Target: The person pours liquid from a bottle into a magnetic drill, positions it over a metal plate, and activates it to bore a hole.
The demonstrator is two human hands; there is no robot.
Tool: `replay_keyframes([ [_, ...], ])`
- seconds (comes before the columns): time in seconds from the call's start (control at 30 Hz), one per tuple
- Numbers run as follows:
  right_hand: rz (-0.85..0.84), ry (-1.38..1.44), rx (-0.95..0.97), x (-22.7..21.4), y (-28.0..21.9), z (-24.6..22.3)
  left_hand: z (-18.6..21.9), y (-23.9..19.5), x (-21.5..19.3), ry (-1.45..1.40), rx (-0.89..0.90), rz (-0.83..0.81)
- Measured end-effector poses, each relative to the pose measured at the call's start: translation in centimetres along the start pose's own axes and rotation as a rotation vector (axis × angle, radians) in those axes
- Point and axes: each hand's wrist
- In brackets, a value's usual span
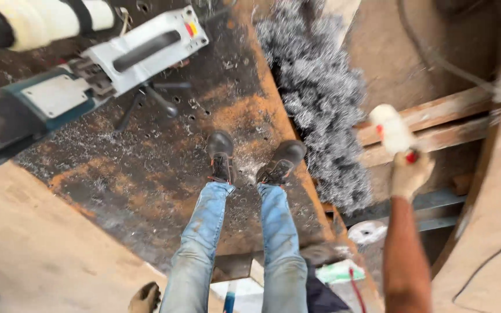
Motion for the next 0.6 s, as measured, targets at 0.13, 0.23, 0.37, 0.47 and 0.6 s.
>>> replay_keyframes([
  [0.13,-0.046,0.0,-0.06,-7.8,-8.9,-7.6,15.4,-4.8,3.5,0.235,0.364,0.045],
  [0.23,-0.112,0.044,-0.084,-12.0,-14.8,-13.8,28.4,-14.6,5.2,0.245,0.455,0.022],
  [0.37,-0.248,0.166,-0.066,-15.5,-20.6,-20.3,33.3,-20.3,9.3,0.293,0.827,-0.161],
  [0.47,-0.372,0.195,-0.122,-17.5,-24.1,-24.2,34.7,-24.9,11.2,0.378,1.017,-0.239],
  [0.6,-0.515,0.362,-0.235,-19.7,-28.6,-28.4,35.0,-29.8,10.8,0.547,1.23,-0.255],
])
Point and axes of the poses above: each hand's wrist, its own y-axis towards the middle knuckle, its own x-axis out of the palm, z = x × y, and after that the axes turned 2 degrees about -z, right-handed
